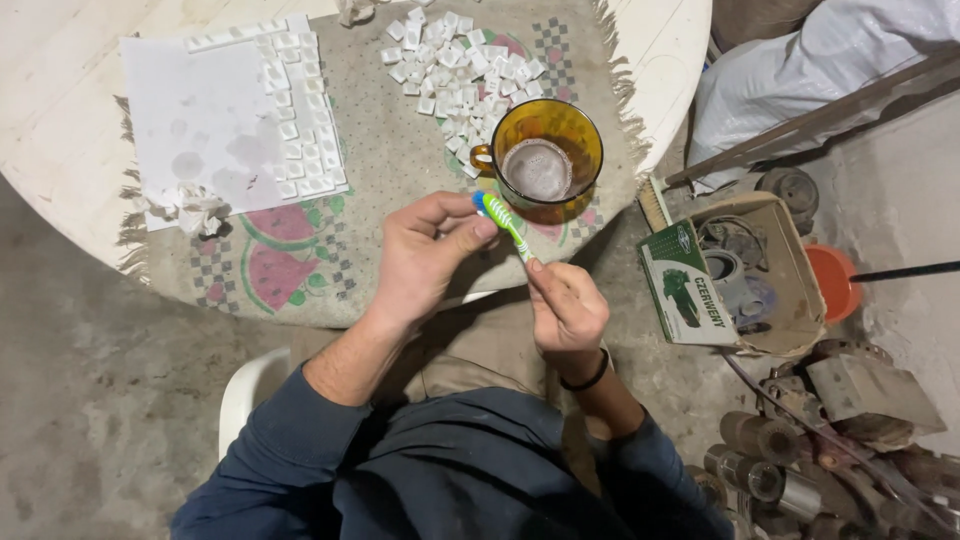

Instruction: The person scrubs the keyboard keycaps with a toothbrush and then dries them with a tissue.

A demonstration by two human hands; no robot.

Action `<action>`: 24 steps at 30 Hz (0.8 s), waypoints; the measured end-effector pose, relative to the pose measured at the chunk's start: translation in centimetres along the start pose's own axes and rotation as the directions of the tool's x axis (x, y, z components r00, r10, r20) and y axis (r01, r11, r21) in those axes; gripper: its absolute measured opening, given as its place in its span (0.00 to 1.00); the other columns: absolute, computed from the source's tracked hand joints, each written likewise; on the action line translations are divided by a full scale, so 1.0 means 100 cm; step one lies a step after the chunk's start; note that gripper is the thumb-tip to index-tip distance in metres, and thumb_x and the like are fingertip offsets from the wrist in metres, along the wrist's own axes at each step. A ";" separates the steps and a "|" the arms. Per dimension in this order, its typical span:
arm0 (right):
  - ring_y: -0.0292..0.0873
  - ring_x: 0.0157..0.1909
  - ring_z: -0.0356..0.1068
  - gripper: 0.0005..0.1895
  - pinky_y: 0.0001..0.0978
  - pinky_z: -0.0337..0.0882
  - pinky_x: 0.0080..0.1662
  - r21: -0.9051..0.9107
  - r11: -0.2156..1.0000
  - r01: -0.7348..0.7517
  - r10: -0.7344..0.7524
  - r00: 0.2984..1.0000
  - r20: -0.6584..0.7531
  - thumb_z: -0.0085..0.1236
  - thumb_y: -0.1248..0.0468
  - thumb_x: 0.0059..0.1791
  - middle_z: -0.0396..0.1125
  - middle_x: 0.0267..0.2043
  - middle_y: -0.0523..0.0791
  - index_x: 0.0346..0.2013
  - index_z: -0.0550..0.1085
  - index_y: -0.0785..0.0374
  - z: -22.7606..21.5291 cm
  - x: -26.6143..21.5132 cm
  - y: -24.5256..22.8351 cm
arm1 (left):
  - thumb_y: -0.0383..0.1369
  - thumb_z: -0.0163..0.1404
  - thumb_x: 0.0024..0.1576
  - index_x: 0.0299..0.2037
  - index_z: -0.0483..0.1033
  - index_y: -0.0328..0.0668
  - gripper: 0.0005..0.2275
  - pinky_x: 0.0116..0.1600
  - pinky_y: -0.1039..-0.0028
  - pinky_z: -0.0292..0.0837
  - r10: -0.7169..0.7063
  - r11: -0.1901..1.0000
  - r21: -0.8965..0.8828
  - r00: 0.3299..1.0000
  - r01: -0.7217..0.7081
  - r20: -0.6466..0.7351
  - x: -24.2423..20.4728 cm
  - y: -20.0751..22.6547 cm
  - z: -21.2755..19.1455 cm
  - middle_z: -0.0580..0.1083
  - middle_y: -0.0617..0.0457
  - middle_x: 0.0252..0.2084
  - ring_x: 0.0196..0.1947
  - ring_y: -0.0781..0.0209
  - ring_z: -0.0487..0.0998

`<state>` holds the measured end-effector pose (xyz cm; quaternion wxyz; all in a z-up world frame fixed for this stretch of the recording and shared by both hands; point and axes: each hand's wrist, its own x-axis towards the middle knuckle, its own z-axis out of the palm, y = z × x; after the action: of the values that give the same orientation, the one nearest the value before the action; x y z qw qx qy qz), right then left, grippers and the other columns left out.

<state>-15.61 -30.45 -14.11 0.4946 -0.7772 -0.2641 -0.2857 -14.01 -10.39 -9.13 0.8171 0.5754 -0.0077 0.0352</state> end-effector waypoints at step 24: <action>0.43 0.43 0.73 0.15 0.30 0.73 0.48 0.073 0.975 -0.208 0.208 0.978 0.002 0.59 0.78 0.51 0.71 0.44 0.51 0.53 0.77 0.68 0.013 -0.010 -0.009 | 0.29 0.49 0.67 0.69 0.65 0.30 0.20 0.67 0.62 0.72 -0.055 0.925 -0.372 0.996 0.078 0.072 -0.009 0.002 0.022 0.74 0.40 0.61 0.62 0.52 0.75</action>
<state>-16.74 -29.08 -14.69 0.5504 -0.7813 -0.1900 -0.2249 -14.86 -12.44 -8.29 0.9120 0.4096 -0.0196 -0.0119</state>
